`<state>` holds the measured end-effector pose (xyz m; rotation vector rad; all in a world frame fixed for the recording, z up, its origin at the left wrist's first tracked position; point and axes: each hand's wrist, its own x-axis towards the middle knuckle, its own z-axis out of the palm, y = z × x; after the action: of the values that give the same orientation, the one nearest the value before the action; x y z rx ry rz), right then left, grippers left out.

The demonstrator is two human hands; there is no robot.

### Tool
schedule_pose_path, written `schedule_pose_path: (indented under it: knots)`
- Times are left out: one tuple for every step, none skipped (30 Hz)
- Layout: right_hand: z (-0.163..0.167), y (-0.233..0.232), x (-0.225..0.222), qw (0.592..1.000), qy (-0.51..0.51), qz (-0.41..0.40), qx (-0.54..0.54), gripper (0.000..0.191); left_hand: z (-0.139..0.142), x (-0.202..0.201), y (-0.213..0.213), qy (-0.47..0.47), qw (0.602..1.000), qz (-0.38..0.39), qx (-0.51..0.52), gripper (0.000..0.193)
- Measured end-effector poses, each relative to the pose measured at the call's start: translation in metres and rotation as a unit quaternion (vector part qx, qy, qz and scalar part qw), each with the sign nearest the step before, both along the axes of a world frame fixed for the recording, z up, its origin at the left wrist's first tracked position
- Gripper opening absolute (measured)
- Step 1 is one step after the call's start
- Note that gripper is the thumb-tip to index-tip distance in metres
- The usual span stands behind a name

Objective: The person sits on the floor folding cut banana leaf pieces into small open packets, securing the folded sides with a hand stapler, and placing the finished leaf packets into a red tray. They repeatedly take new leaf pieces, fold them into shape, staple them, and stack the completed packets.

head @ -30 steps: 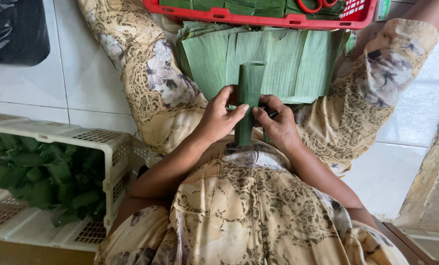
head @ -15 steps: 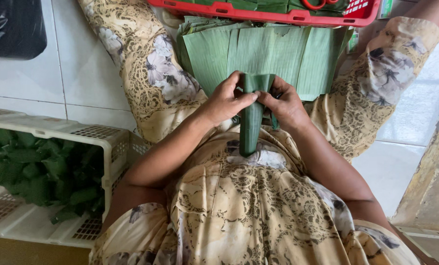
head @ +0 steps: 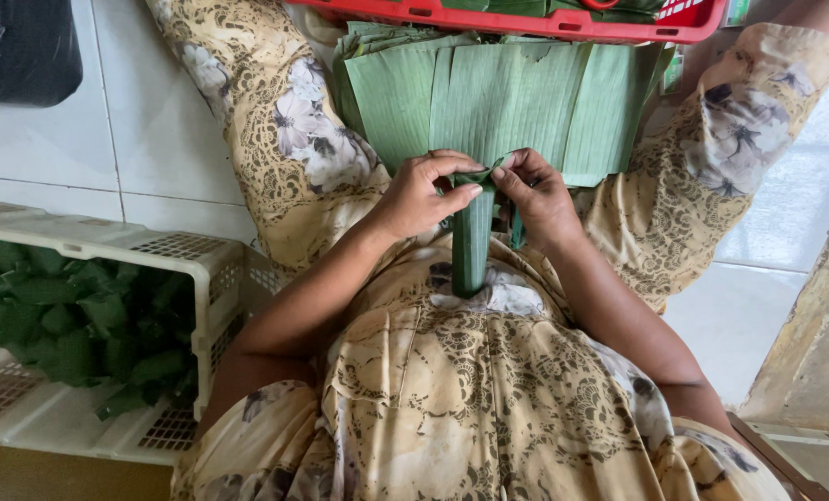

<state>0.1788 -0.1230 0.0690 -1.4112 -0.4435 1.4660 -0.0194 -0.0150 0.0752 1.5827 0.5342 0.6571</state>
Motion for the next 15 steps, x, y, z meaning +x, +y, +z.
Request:
schedule_pose_path:
  knots:
    - [0.001, -0.003, -0.004, 1.0, -0.021, -0.014, -0.002, 0.011, 0.004, -0.001, 0.0, 0.016, 1.0, -0.002, 0.007, 0.021]
    - [0.004, -0.007, -0.008, 0.999, -0.04, -0.027, -0.003, 0.012, 0.009, -0.001, -0.001, 0.033, 0.999, -0.002, 0.014, 0.02]
    - [0.007, -0.01, -0.013, 0.997, -0.06, -0.039, -0.005, 0.013, 0.013, -0.001, -0.002, 0.05, 0.999, -0.002, 0.021, 0.02]
    - [0.012, -0.015, -0.018, 0.996, -0.085, -0.032, -0.008, 0.017, 0.017, -0.001, -0.004, 0.046, 0.998, 0.0, 0.031, 0.02]
    - [0.018, -0.019, -0.022, 0.994, -0.11, -0.024, -0.01, 0.022, 0.02, 0.0, -0.005, 0.042, 0.998, 0.002, 0.041, 0.02]
    - [0.024, -0.021, -0.024, 0.991, -0.135, -0.017, -0.011, 0.027, 0.022, 0.001, -0.005, 0.037, 0.998, 0.005, 0.051, 0.02]
    - [0.029, -0.022, -0.026, 0.978, -0.205, 0.011, 0.024, 0.028, 0.024, 0.001, -0.006, 0.037, 0.998, 0.001, 0.057, 0.02]
    - [0.034, -0.023, -0.029, 0.959, -0.274, 0.039, 0.058, 0.028, 0.024, 0.002, -0.007, 0.036, 0.997, -0.003, 0.063, 0.021]
    - [0.039, -0.022, -0.03, 0.933, -0.341, 0.067, 0.093, 0.029, 0.023, 0.002, -0.008, 0.036, 0.997, -0.007, 0.069, 0.021]
    - [0.042, -0.021, -0.029, 0.921, -0.369, 0.073, 0.099, 0.027, 0.021, 0.003, -0.008, 0.024, 0.998, -0.009, 0.064, 0.021]
    - [0.045, -0.018, -0.027, 0.909, -0.396, 0.078, 0.104, 0.026, 0.017, 0.004, -0.009, 0.011, 0.998, -0.01, 0.059, 0.02]
    - [0.046, -0.016, -0.026, 0.896, -0.422, 0.084, 0.11, 0.026, 0.012, 0.004, -0.009, -0.001, 0.999, -0.011, 0.053, 0.02]
    - [0.046, -0.013, -0.024, 0.897, -0.413, 0.087, 0.134, 0.022, 0.005, 0.003, -0.009, -0.013, 0.999, -0.025, -0.017, 0.019]
    - [0.046, -0.012, -0.02, 0.897, -0.403, 0.091, 0.159, 0.019, -0.002, 0.002, -0.007, -0.025, 0.995, -0.039, -0.088, 0.019]
    - [0.045, -0.011, -0.016, 0.896, -0.393, 0.096, 0.183, 0.016, -0.011, -0.001, -0.006, -0.036, 0.985, -0.051, -0.159, 0.02]
